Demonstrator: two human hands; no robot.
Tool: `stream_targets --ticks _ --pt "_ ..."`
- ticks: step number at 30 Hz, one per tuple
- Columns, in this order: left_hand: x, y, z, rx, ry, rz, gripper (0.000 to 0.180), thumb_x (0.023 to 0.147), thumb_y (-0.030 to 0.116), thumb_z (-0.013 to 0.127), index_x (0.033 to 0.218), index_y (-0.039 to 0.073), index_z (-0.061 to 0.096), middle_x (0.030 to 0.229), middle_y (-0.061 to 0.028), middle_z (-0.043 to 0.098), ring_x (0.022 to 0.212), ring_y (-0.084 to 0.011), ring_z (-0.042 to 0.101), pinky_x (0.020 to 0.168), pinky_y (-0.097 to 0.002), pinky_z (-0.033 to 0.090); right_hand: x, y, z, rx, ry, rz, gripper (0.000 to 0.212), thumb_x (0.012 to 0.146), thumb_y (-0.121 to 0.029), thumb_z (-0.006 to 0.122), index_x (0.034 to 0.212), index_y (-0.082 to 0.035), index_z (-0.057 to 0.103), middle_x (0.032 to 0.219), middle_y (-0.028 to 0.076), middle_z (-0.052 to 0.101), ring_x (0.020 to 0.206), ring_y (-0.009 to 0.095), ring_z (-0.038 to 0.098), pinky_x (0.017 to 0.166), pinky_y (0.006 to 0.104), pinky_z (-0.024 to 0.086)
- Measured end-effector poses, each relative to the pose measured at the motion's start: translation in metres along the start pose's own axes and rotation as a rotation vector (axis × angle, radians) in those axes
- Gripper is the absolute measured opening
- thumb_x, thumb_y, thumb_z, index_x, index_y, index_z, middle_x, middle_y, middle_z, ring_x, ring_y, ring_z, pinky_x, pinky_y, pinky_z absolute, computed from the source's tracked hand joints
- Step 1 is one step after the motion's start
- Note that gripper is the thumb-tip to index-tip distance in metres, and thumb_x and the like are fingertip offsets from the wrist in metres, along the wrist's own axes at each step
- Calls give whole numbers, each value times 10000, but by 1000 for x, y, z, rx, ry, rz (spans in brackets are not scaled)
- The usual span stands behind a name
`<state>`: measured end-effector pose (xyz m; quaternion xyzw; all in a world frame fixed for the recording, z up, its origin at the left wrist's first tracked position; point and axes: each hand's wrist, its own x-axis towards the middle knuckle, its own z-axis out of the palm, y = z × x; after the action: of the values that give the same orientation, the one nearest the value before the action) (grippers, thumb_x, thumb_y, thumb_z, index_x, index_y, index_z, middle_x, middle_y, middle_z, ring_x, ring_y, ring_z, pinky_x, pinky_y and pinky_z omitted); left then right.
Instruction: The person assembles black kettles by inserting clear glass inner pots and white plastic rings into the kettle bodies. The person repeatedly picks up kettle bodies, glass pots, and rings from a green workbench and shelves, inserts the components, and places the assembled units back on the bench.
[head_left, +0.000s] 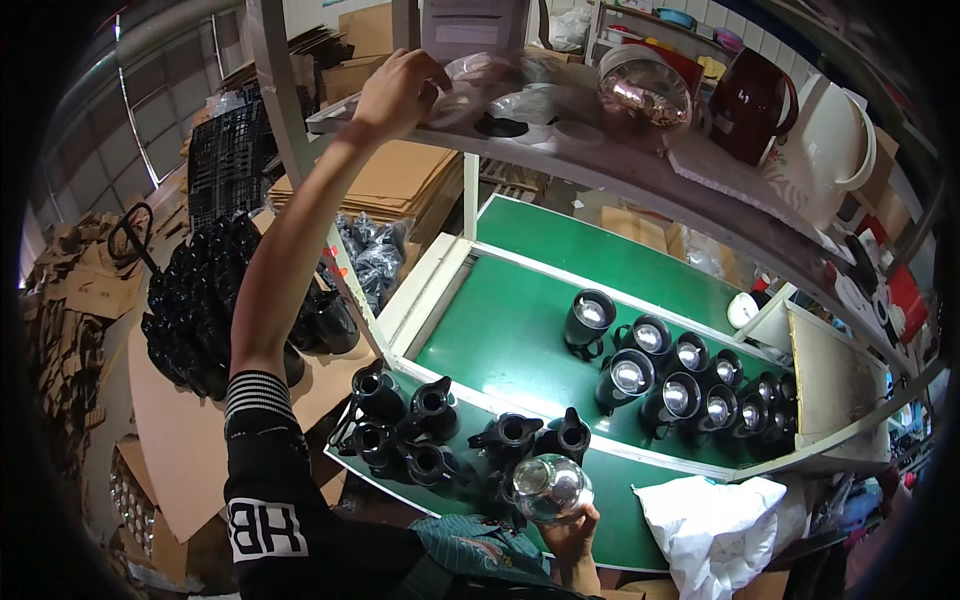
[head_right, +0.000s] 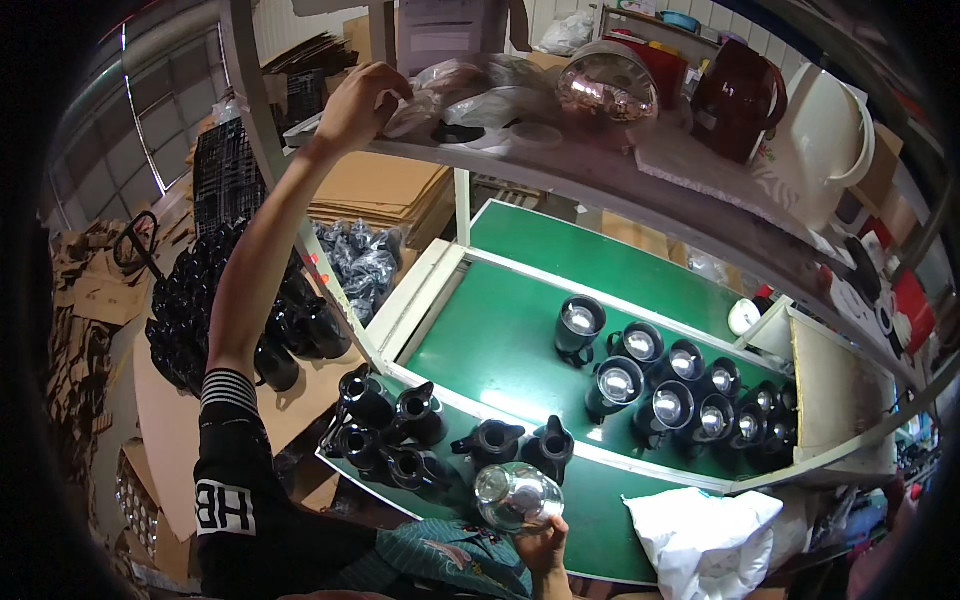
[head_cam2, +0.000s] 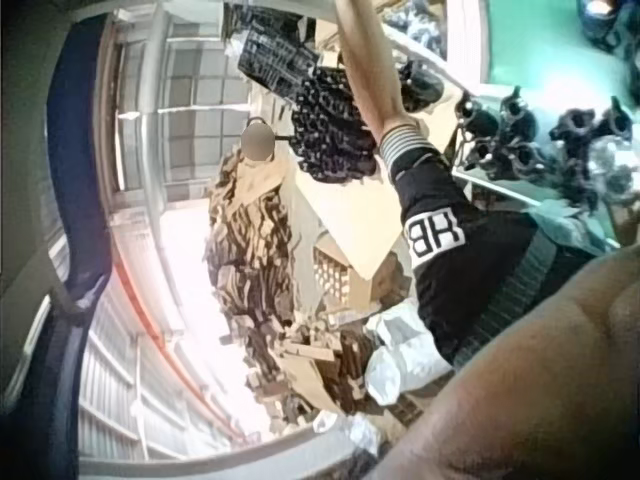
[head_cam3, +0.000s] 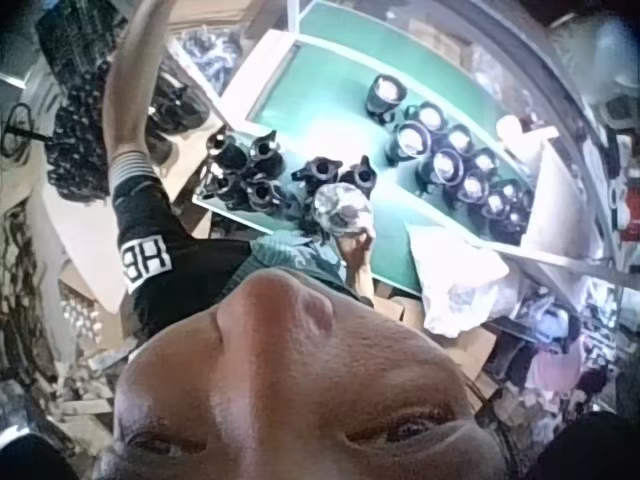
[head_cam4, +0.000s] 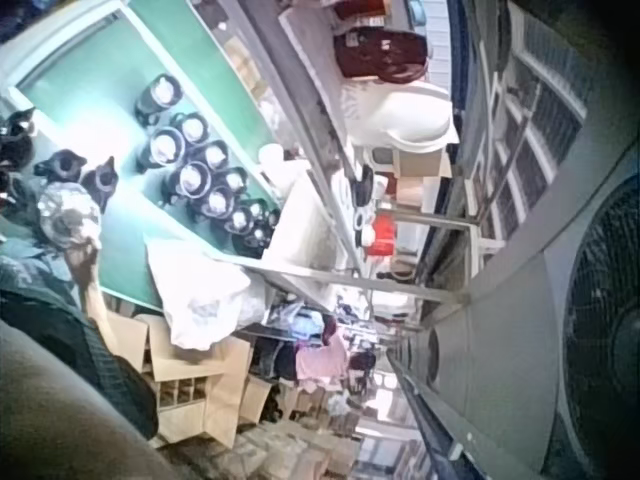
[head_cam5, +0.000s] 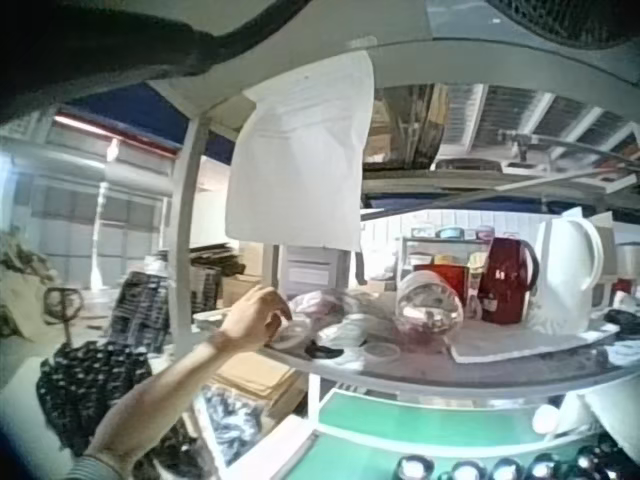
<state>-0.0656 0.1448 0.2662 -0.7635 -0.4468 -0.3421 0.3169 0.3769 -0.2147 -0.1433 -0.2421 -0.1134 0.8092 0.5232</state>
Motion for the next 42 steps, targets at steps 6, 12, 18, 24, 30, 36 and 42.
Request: stream_targets --ticks 6,12,18,24,30,36,42 --pt "9 4 1 234 1 -78 159 790 46 673 911 129 733 971 -68 684 1026 -316 633 891 -420 503 -2 9 -12 -68 25 -7 859 814 -409 756 1518 -61 407 1478 156 526 1334 327 539 1147 527 425" --pt "11 17 7 423 177 -2 210 726 8 703 894 132 720 948 -52 687 1009 -290 637 897 -424 496 0 13 -16 -28 -33 40 855 849 -294 762 1553 -35 353 1472 145 536 1354 303 527 1167 482 395" --pt "13 19 3 234 171 76 206 702 -3 706 830 156 732 931 -42 684 986 -280 632 889 -414 509 3 10 -13 -47 -63 48 917 825 -298 786 1572 -40 321 1475 153 523 1355 312 525 1157 493 409" --pt "17 23 9 217 168 -26 169 735 -17 678 843 103 728 919 -68 679 996 -307 625 879 -442 509 4 4 -4 -123 -47 26 940 819 -305 796 1577 -41 308 1468 146 519 1347 305 528 1147 481 419" --pt "17 -13 20 -161 224 -155 183 773 102 686 945 118 748 937 -143 678 909 -352 677 790 -442 543 2 7 -5 -115 -42 11 926 821 -303 793 1570 -40 316 1461 138 520 1336 301 533 1145 469 421" --pt "13 -49 32 -363 353 -139 151 825 202 679 845 53 685 783 -92 674 707 -256 633 673 -366 503 1 8 -7 -107 -28 24 904 822 -293 785 1561 -39 330 1456 136 525 1325 295 540 1134 466 430" --pt "19 -68 39 -554 176 -469 251 929 243 669 835 12 645 708 -26 579 668 -94 538 616 -321 447 0 10 -12 -128 -36 -24 879 827 -282 773 1551 -33 341 1453 138 528 1322 292 540 1132 452 421"
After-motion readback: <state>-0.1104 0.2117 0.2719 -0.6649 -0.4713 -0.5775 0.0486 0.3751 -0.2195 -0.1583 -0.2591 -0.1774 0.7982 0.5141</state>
